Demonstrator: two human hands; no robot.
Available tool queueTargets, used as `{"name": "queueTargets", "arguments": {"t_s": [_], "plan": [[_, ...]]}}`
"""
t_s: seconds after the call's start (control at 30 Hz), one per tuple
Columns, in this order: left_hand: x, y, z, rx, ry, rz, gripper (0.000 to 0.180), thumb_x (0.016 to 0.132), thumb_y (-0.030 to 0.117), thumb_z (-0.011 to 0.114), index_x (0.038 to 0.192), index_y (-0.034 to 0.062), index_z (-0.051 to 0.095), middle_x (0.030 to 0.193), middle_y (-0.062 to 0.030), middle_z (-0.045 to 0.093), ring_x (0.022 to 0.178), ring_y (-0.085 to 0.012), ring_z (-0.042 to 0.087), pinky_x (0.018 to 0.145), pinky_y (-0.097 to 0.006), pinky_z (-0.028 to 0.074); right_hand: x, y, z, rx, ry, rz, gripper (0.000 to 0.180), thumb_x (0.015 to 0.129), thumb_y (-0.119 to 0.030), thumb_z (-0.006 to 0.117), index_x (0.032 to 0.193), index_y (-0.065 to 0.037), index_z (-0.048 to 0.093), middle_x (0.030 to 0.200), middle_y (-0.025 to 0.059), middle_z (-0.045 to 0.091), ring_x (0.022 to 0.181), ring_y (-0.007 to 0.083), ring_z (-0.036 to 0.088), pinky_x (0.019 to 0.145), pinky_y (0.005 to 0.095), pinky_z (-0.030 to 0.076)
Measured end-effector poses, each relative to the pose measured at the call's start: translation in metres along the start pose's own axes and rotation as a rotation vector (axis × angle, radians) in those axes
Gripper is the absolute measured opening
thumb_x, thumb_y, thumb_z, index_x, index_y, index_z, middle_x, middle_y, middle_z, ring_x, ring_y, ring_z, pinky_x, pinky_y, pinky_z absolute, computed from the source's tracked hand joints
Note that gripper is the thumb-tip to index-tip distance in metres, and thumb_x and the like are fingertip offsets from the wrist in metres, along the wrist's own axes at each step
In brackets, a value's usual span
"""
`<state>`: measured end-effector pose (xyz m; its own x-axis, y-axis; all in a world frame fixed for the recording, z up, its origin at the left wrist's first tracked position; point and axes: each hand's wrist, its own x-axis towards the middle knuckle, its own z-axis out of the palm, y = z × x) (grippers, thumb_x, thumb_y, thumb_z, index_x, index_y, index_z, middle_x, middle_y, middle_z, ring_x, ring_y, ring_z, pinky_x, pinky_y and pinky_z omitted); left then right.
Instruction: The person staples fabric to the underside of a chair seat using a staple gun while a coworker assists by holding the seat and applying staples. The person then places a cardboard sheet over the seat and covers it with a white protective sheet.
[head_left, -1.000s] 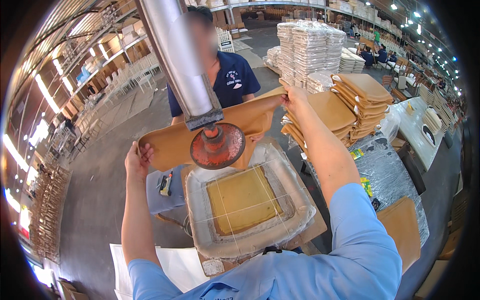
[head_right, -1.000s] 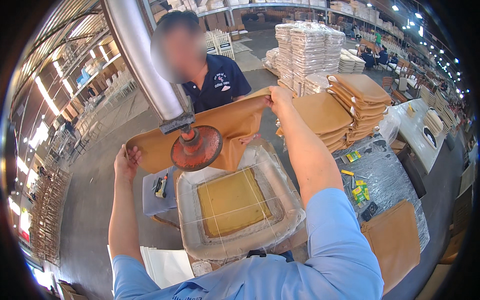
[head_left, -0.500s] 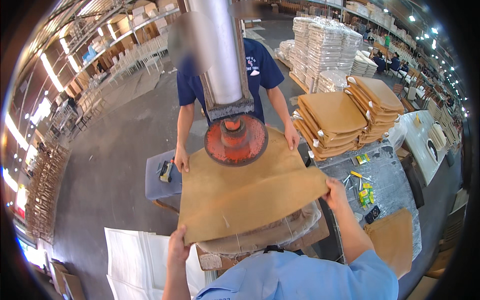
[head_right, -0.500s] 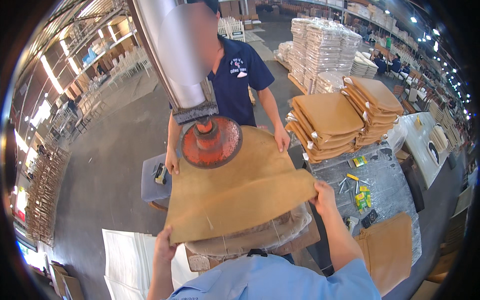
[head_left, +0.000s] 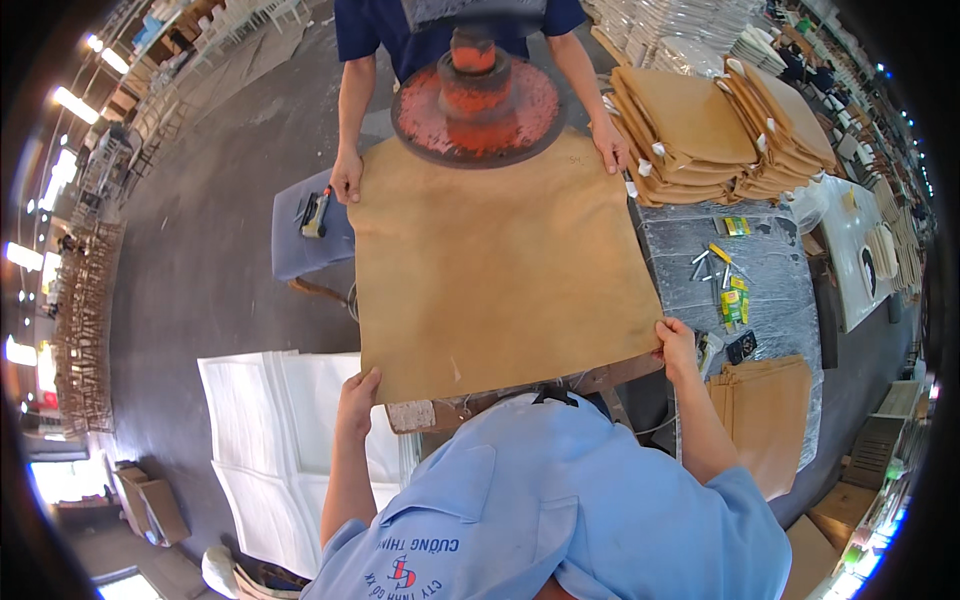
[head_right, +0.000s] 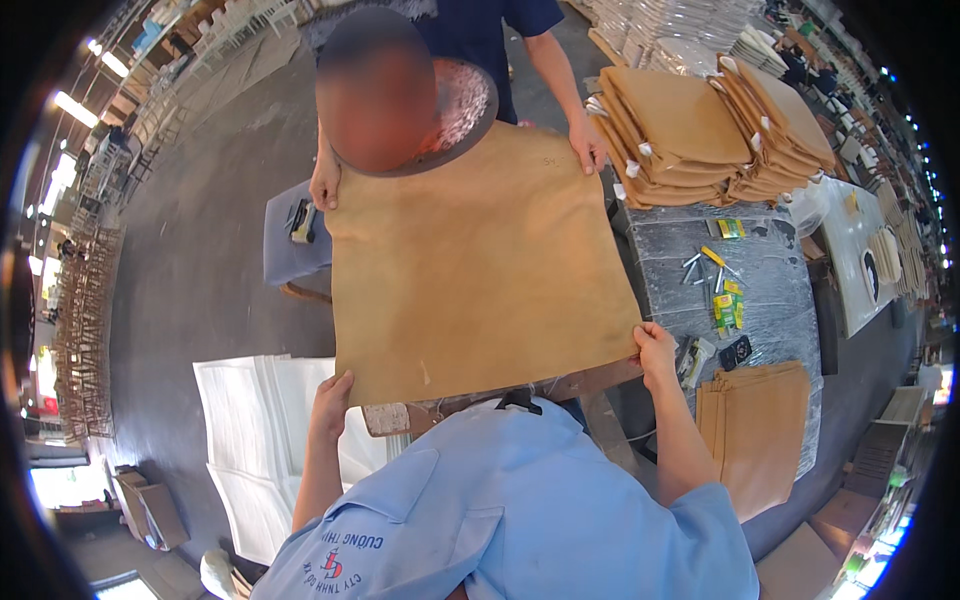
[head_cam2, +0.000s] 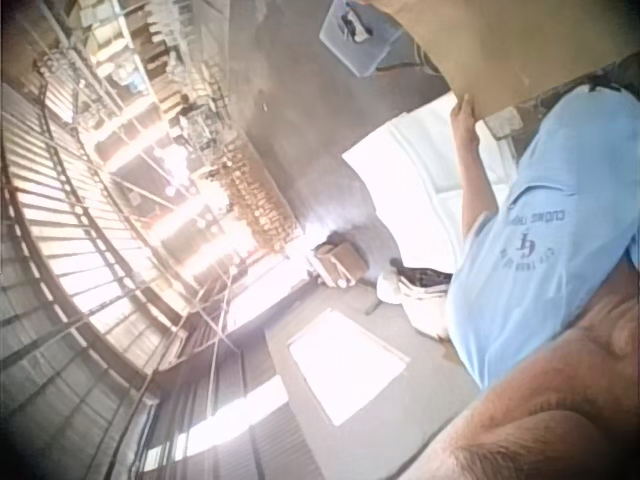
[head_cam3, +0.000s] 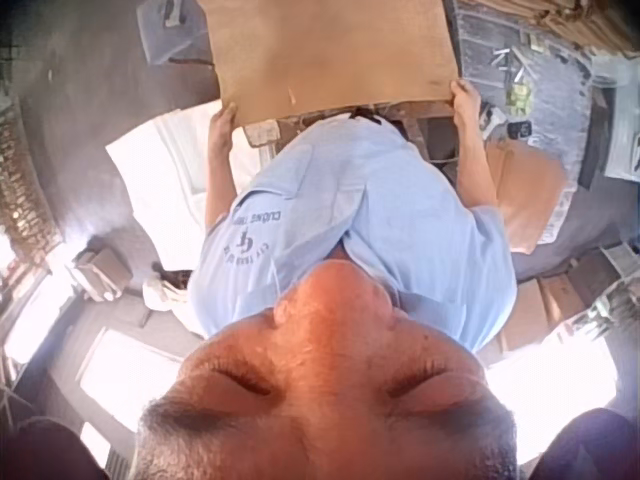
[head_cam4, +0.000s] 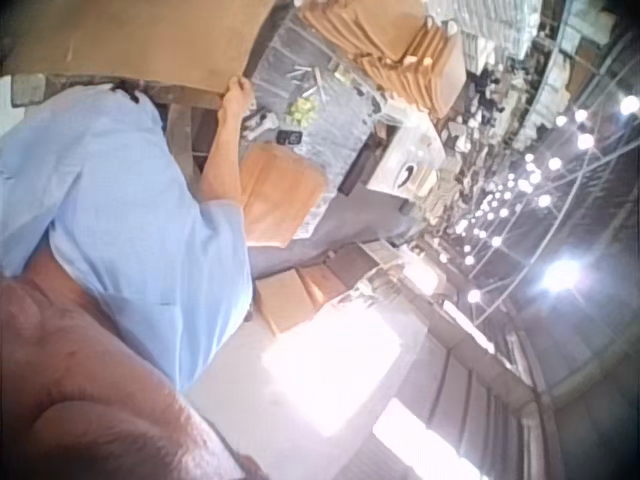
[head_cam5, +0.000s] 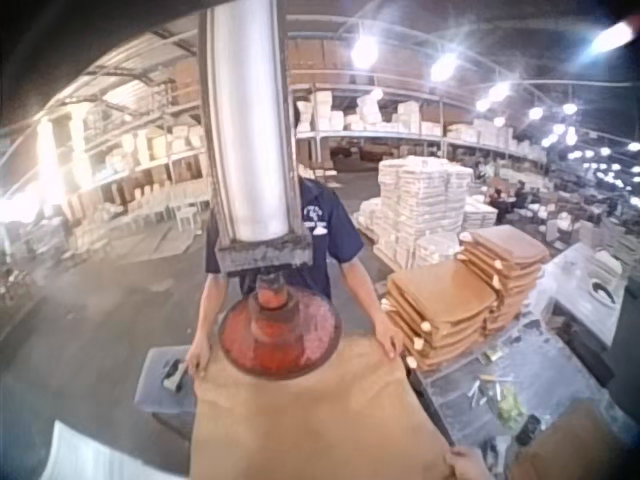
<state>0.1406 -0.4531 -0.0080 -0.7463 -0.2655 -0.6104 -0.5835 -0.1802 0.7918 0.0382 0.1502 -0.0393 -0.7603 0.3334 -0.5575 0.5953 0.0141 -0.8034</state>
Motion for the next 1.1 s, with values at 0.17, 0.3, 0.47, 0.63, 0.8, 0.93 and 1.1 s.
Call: {"name": "queueTargets", "arguments": {"t_s": [0.17, 0.3, 0.47, 0.63, 0.8, 0.93, 1.1], "plan": [[0.000, -0.016, 0.003, -0.007, 0.023, 0.023, 0.051, 0.114, 0.031, 0.065, 0.146, -0.0096, 0.064, 0.135, -0.0149, 0.076, 0.122, -0.0220, 0.073, 0.107, -0.036, 0.057, 0.001, 0.003, -0.002, -0.009, 0.006, -0.071, 0.014, 0.112, -0.024, 0.066, 0.112, -0.011, 0.073, 0.093, -0.0017, 0.074, 0.077, 0.0117, 0.069, 0.060, 0.0316, 0.055], [0.000, -0.022, 0.001, -0.003, -0.008, 0.057, 0.051, 0.114, 0.033, 0.066, 0.145, -0.0074, 0.066, 0.133, -0.0124, 0.076, 0.120, -0.0202, 0.073, 0.107, -0.037, 0.057, 0.003, 0.008, -0.001, -0.043, 0.002, -0.039, 0.014, 0.112, -0.022, 0.065, 0.114, -0.010, 0.073, 0.095, -0.0021, 0.074, 0.079, 0.0111, 0.069, 0.061, 0.0304, 0.054], [-0.001, -0.035, 0.004, -0.062, 0.033, 0.054, 0.046, 0.114, 0.033, 0.067, 0.139, -0.0059, 0.070, 0.126, -0.0095, 0.078, 0.115, -0.0165, 0.073, 0.103, -0.034, 0.057, 0.003, 0.014, 0.001, -0.064, 0.005, -0.045, 0.015, 0.112, -0.022, 0.065, 0.115, -0.010, 0.073, 0.095, -0.0022, 0.073, 0.081, 0.0104, 0.069, 0.061, 0.0309, 0.054], [0.002, -0.041, 0.008, -0.100, 0.057, 0.078, 0.043, 0.115, 0.031, 0.067, 0.137, -0.0052, 0.072, 0.125, -0.0080, 0.079, 0.112, -0.0155, 0.073, 0.101, -0.033, 0.057, 0.003, 0.020, 0.000, -0.073, 0.017, -0.067, 0.017, 0.111, -0.022, 0.066, 0.116, -0.009, 0.075, 0.095, -0.0011, 0.073, 0.083, 0.0121, 0.068, 0.063, 0.0323, 0.054], [0.001, -0.048, 0.005, -0.156, 0.009, 0.117, 0.044, 0.114, 0.032, 0.067, 0.140, -0.0041, 0.070, 0.127, -0.0084, 0.078, 0.115, -0.0169, 0.073, 0.101, -0.034, 0.058, 0.005, 0.021, 0.005, -0.087, 0.052, -0.099, 0.018, 0.108, -0.022, 0.069, 0.115, -0.007, 0.076, 0.095, 0.0007, 0.074, 0.082, 0.0137, 0.069, 0.065, 0.0333, 0.055], [0.003, -0.045, 0.005, -0.150, 0.014, 0.085, 0.043, 0.115, 0.031, 0.066, 0.141, -0.0039, 0.069, 0.129, -0.0088, 0.077, 0.117, -0.0176, 0.073, 0.102, -0.034, 0.057, 0.007, 0.021, 0.001, -0.098, 0.041, -0.110, 0.018, 0.108, -0.022, 0.070, 0.116, -0.007, 0.076, 0.096, 0.0011, 0.074, 0.082, 0.0139, 0.068, 0.065, 0.0330, 0.055], [-0.005, -0.044, 0.008, -0.137, 0.025, 0.124, 0.042, 0.116, 0.030, 0.064, 0.140, -0.0037, 0.069, 0.129, -0.0085, 0.077, 0.117, -0.0178, 0.072, 0.105, -0.035, 0.056, 0.005, 0.027, 0.005, -0.077, 0.052, -0.091, 0.017, 0.108, -0.021, 0.069, 0.115, -0.007, 0.076, 0.095, 0.0007, 0.074, 0.083, 0.0138, 0.068, 0.066, 0.0327, 0.054]]}}
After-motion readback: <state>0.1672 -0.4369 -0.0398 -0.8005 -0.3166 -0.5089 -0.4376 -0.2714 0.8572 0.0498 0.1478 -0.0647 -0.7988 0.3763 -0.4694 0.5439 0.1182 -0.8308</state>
